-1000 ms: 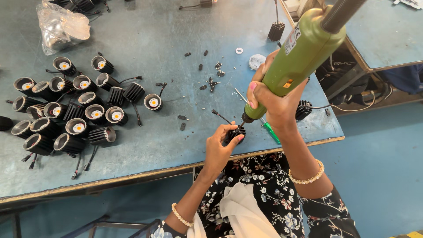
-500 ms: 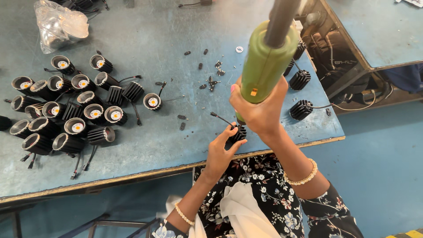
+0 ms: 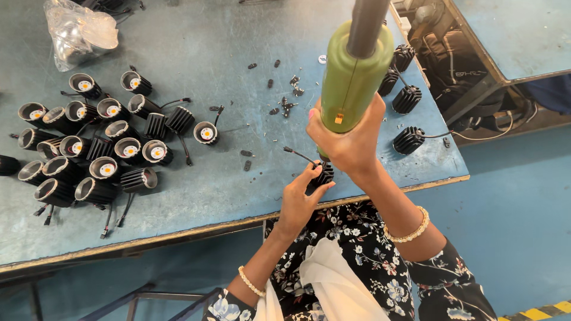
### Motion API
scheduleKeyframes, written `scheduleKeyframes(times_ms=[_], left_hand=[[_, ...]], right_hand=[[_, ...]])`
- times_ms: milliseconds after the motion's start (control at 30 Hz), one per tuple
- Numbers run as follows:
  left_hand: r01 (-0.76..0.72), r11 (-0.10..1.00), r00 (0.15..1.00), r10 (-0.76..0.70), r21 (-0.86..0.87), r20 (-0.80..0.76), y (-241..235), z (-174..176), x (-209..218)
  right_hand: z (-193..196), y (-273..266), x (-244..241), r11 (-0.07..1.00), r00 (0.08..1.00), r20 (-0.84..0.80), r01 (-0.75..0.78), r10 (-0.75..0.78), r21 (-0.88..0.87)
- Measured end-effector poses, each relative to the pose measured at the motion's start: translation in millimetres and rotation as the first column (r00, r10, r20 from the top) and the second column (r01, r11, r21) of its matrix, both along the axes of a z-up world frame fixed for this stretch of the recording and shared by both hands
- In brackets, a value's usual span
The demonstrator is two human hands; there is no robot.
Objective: The person assembles industrial LED light fixtures by inserting small components into the heat sinks and using a power screwdriver to secure them.
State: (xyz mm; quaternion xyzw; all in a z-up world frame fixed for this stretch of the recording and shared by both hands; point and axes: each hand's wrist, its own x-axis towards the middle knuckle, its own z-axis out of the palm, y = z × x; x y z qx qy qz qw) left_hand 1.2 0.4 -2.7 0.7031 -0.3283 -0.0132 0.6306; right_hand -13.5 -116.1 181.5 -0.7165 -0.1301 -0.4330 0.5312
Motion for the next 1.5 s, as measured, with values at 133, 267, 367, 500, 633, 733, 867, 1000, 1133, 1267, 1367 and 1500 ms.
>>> scheduleKeyframes(times_ms=[133,267,367,500,633,733,867,1000,1133,1267,1367,1500], left_hand=[[-0.008,1.000,1.000,0.008,0.014,0.003,1,2,0],[-0.023,0.999,1.000,0.023,0.031,0.009,1,3,0],[-0.031,0.999,0.999,0.030,0.021,0.043,1,4,0],[-0.029,0.999,0.997,0.028,0.016,0.070,3,6,0],[0.046,0.996,0.996,-0.051,-0.070,-0.079,3,7,1],[0.073,0.993,0.987,-0.086,-0.091,-0.138,3,6,3],[0.074,0.994,0.996,-0.077,-0.086,-0.035,3,4,5],[0.070,0.995,0.997,-0.072,-0.068,-0.031,2,1,7],[0.081,0.994,0.997,-0.082,-0.075,-0.014,2,0,8],[0.062,0.995,0.998,-0.060,-0.075,0.034,1,-1,10],[0.056,0.995,0.998,-0.054,-0.077,0.027,-1,-3,10],[0.022,0.998,0.998,-0.020,-0.052,0.052,0,-3,8]], right_hand=[[4,0,3,0.983,0.992,-0.083,-0.079,0.094,0.167],[9,-3,2,0.976,0.990,-0.061,-0.116,0.129,0.184],[12,-9,-1,0.967,0.986,-0.064,-0.139,0.156,0.213],[16,-20,-6,0.951,0.984,-0.005,-0.172,0.180,0.258],[20,-36,-12,0.934,0.973,0.002,-0.223,0.232,0.280],[20,-46,-17,0.947,0.980,-0.006,-0.191,0.200,0.257],[17,-56,-30,0.942,0.981,-0.033,-0.175,0.192,0.286],[16,-65,-46,0.922,0.957,0.011,-0.281,0.288,0.267],[20,-69,-62,0.931,0.947,0.033,-0.321,0.320,0.177],[19,-71,-85,0.923,0.932,0.027,-0.361,0.361,0.133],[2,-68,-103,0.974,0.974,0.057,-0.221,0.218,0.047],[-52,-47,-119,0.982,0.968,0.167,0.176,-0.186,0.075]])
